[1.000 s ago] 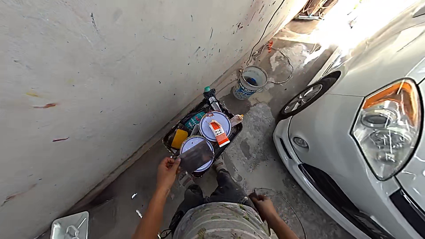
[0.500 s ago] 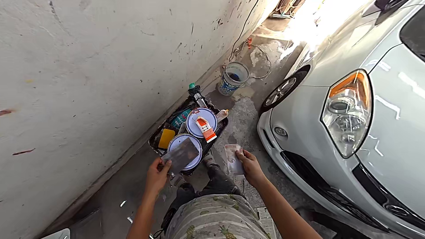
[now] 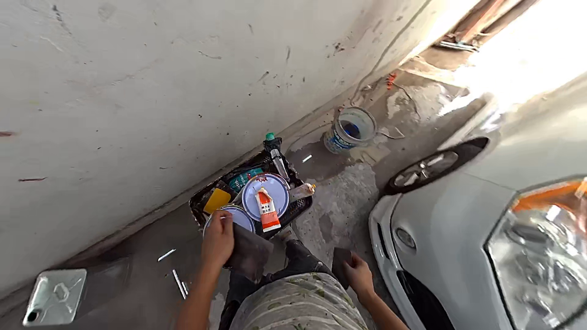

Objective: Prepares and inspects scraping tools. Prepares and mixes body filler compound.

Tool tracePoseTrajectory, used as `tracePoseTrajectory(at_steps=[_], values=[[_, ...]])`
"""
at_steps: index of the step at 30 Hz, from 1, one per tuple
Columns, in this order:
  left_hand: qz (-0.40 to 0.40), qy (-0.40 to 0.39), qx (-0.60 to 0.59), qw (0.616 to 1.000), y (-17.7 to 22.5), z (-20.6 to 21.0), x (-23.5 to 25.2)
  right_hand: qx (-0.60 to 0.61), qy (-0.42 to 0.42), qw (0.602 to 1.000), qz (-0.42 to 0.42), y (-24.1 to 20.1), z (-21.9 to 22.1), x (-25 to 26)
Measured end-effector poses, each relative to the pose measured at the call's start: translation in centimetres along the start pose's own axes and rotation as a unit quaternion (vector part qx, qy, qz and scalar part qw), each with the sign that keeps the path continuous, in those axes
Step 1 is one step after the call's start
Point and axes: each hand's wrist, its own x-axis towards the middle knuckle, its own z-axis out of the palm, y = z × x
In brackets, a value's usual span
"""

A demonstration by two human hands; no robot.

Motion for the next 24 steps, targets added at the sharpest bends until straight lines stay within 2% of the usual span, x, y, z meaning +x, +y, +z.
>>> tracePoseTrajectory(at_steps=[3, 6, 9, 11, 14, 17, 19, 22, 24], values=[[-0.076, -0.016, 0.120, 0.990, 3.0, 2.7, 0.3, 0.098, -0.025, 0.995, -0.026, 0.0, -2.6, 3.4], [-0.142, -0.034, 0.172, 0.974, 4.6, 4.4, 0.7, 0.084, -0.044, 0.992, -0.079, -3.6, -6.6, 6.3], [-0.167, -0.059, 0.219, 0.960, 5.7, 4.7, 1.5, 0.051, -0.059, 0.984, -0.159, -7.4, -9.2, 9.6], [-0.166, -0.078, 0.222, 0.958, 5.9, 4.5, 2.1, 0.044, -0.064, 0.977, -0.199, -10.1, -10.2, 10.7], [-0.132, -0.079, 0.151, 0.976, 5.1, 4.2, 2.3, 0.094, -0.081, 0.966, -0.227, -15.3, -11.0, 10.2], [-0.094, -0.074, 0.119, 0.986, 4.4, 4.2, 1.5, 0.179, -0.141, 0.944, -0.241, -21.4, -11.2, 7.9], [-0.084, -0.059, 0.119, 0.988, 3.9, 4.6, 0.7, 0.190, -0.200, 0.922, -0.272, -25.3, -11.1, 6.3], [-0.094, -0.026, 0.107, 0.989, 3.3, 4.3, -0.9, 0.063, -0.233, 0.889, -0.390, -30.9, -10.2, 4.0], [-0.111, 0.009, 0.092, 0.989, 2.8, 3.6, -2.6, -0.058, -0.224, 0.843, -0.485, -34.2, -9.0, 2.3]])
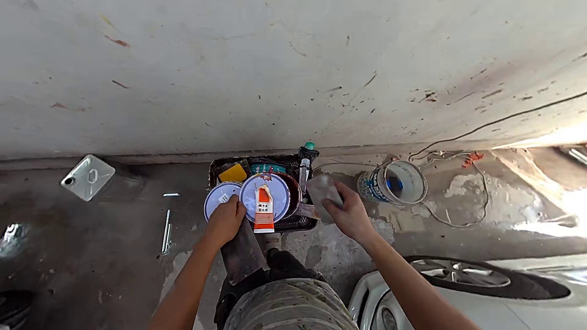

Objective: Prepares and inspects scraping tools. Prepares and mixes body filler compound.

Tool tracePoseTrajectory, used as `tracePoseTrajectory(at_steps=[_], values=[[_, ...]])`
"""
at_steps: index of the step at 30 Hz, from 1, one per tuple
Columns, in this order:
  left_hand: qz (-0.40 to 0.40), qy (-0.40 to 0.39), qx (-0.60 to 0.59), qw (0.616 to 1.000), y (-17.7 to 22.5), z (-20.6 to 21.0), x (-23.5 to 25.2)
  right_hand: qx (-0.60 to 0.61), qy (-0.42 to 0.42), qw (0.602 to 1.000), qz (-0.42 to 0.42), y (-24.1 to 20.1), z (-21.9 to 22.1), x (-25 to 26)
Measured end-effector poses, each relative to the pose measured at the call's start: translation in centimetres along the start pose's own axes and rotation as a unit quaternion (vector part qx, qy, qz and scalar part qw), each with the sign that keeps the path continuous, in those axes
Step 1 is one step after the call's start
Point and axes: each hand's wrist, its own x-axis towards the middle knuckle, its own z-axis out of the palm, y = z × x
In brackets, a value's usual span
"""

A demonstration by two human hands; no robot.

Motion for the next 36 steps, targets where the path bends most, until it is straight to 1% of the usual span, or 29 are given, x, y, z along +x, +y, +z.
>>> tracePoseTrajectory(at_steps=[2, 4, 5, 7, 10, 11, 13, 15, 17, 20, 24, 27, 29, 31, 33, 36], values=[[-0.018, 0.043, -0.021, 0.999, -1.4, -0.6, -1.9, -0.124, -0.071, 0.987, -0.070, -2.7, 1.4, 2.3], [-0.038, 0.086, -0.036, 0.995, -3.1, -1.0, -3.8, -0.244, -0.169, 0.950, -0.096, -4.8, 3.7, 4.6], [-0.052, 0.101, -0.043, 0.993, -3.9, -1.3, -4.8, -0.297, -0.216, 0.926, -0.092, -5.7, 5.2, 5.5], [-0.084, 0.120, -0.057, 0.988, -5.0, -1.8, -6.7, -0.382, -0.283, 0.877, -0.072, -6.8, 8.6, 6.9], [-0.123, 0.142, -0.079, 0.979, -6.4, -1.9, -8.9, -0.480, -0.349, 0.805, -0.010, -7.5, 13.1, 8.5], [-0.129, 0.151, -0.087, 0.976, -6.8, -1.9, -9.4, -0.496, -0.358, 0.791, 0.012, -7.2, 14.3, 9.0], [-0.133, 0.168, -0.098, 0.972, -7.4, -1.6, -10.2, -0.494, -0.373, 0.784, 0.047, -5.7, 16.4, 10.1], [-0.138, 0.172, -0.106, 0.970, -7.5, -1.6, -10.6, -0.448, -0.402, 0.796, 0.065, -3.5, 17.6, 11.1], [-0.141, 0.166, -0.110, 0.970, -7.3, -1.6, -10.5, -0.416, -0.415, 0.807, 0.068, -2.6, 17.5, 11.7], [-0.136, 0.149, -0.113, 0.973, -6.9, -1.5, -9.6, -0.417, -0.383, 0.823, 0.051, -5.1, 15.1, 11.3], [-0.133, 0.111, -0.116, 0.978, -5.5, -1.6, -7.8, -0.445, -0.324, 0.834, 0.018, -10.4, 10.8, 8.7], [-0.112, 0.097, -0.115, 0.982, -4.6, -1.7, -6.5, -0.460, -0.279, 0.842, -0.025, -12.3, 7.3, 6.2], [-0.098, 0.098, -0.113, 0.984, -4.3, -1.7, -5.7, -0.486, -0.225, 0.840, -0.085, -12.4, 5.2, 4.3], [-0.096, 0.095, -0.115, 0.984, -4.0, -1.8, -5.2, -0.468, -0.131, 0.854, -0.184, -10.8, 3.2, 2.6], [-0.097, 0.088, -0.119, 0.984, -3.7, -1.8, -4.7, -0.410, -0.030, 0.870, -0.271, -8.7, 1.6, 1.6], [-0.095, 0.067, -0.124, 0.985, -2.7, -1.5, -3.8, -0.292, 0.078, 0.894, -0.331, -7.5, -0.1, 0.1]])
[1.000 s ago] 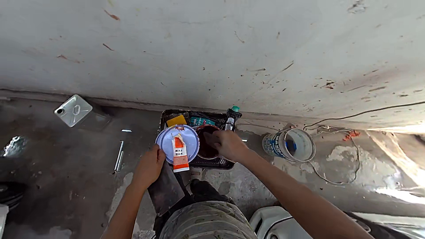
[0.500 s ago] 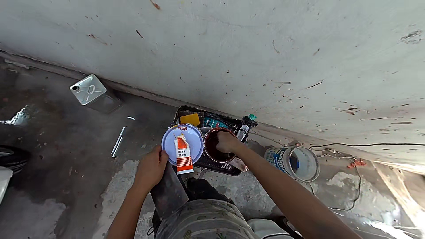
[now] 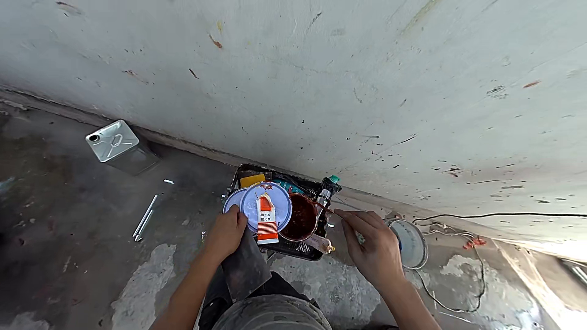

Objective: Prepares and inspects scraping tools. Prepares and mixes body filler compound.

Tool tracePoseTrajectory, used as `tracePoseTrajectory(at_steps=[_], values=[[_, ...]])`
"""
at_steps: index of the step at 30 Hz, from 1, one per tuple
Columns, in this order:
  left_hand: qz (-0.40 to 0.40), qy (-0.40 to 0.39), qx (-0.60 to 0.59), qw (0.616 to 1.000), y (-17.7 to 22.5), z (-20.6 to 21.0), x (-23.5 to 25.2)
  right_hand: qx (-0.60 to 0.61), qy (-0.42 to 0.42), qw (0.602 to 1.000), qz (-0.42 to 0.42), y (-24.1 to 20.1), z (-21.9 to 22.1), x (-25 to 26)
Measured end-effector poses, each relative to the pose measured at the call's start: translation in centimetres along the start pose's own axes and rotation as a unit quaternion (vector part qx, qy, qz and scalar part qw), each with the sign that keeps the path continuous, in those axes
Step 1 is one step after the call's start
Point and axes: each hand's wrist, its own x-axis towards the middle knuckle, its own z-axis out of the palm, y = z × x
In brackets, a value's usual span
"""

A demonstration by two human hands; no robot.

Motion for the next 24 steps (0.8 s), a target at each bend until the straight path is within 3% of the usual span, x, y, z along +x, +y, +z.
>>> tracePoseTrajectory(at_steps=[3, 6, 10, 12, 14, 17, 20, 22, 24], values=[[0.001, -0.027, 0.006, 1.000, 1.7, 1.7, 0.7, 0.120, 0.129, 0.984, -0.003, -0.1, -1.5, -0.6], [0.012, -0.053, 0.021, 0.998, 3.6, 4.3, 1.4, 0.263, 0.223, 0.939, 0.002, -0.4, -2.5, -0.8], [0.018, -0.071, 0.034, 0.997, 4.7, 7.5, 1.8, 0.512, 0.272, 0.808, 0.107, -2.1, -2.5, -1.1], [0.008, -0.075, 0.015, 0.997, 4.2, 8.0, 1.6, 0.605, 0.248, 0.737, 0.173, -2.7, -2.1, -1.7], [-0.008, -0.074, -0.034, 0.997, 3.4, 7.6, 1.1, 0.648, 0.220, 0.699, 0.206, -3.0, -1.7, -2.2], [0.026, -0.054, -0.189, 0.980, 2.0, 5.5, -0.6, 0.638, 0.185, 0.726, 0.177, -3.2, -1.6, -2.7], [0.131, -0.021, -0.395, 0.909, 3.7, 1.5, -4.7, 0.609, 0.144, 0.773, 0.106, -3.3, -2.0, -2.4], [0.228, 0.056, -0.413, 0.880, 5.5, -0.6, -7.4, 0.615, 0.106, 0.779, 0.063, -3.7, -2.4, -1.8], [0.314, 0.184, -0.360, 0.859, 6.8, -1.7, -8.7, 0.629, 0.074, 0.774, 0.014, -4.5, -2.9, -1.0]])
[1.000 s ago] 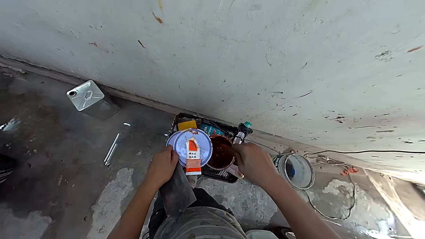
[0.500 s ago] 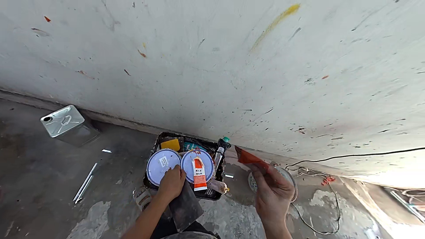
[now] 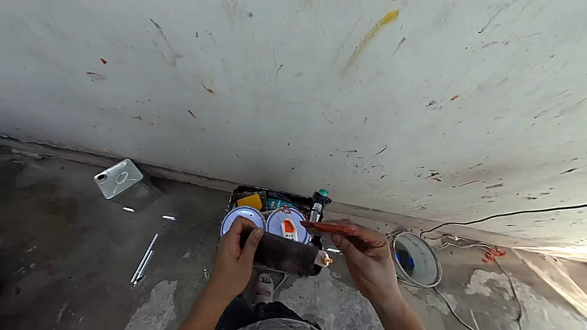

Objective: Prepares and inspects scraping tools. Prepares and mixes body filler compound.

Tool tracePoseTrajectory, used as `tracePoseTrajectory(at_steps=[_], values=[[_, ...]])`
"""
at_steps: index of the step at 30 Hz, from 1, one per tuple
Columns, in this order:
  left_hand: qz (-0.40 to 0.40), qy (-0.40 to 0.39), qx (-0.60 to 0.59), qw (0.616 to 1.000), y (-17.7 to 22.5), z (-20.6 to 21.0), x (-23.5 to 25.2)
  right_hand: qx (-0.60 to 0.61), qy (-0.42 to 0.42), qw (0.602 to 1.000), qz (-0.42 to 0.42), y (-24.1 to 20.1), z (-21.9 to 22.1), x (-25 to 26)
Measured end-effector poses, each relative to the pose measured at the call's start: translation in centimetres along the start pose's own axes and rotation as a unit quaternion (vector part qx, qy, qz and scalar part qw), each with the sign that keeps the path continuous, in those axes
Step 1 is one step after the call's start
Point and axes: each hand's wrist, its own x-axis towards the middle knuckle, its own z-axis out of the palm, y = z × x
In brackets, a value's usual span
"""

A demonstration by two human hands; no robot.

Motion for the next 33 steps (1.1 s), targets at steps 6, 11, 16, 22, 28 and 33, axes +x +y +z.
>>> tracePoseTrajectory(at_steps=[6, 11, 16, 22, 28, 33], values=[[0.217, 0.137, 0.186, 0.949, 3.0, -1.5, 1.1, -0.273, -0.179, 0.934, -0.144, -2.2, 3.0, 2.7], [0.348, 0.120, 0.178, 0.913, 1.9, -2.7, 0.5, -0.617, -0.241, 0.724, -0.193, -4.1, 4.8, 4.1], [0.294, 0.142, 0.121, 0.937, -1.3, -3.3, 0.0, -0.635, -0.115, 0.753, -0.127, -2.0, 3.4, 3.2], [-0.025, 0.075, 0.084, 0.993, -10.9, -8.2, 0.3, -0.378, 0.078, 0.908, 0.161, 4.3, -0.9, -3.6], [-0.279, -0.184, 0.348, 0.876, -15.9, -10.0, 1.7, -0.173, 0.177, 0.913, 0.325, 6.1, 0.3, -7.0], [-0.309, -0.294, 0.423, 0.800, -17.2, -9.4, 2.8, -0.149, 0.197, 0.911, 0.331, 6.5, 3.2, -5.1]])
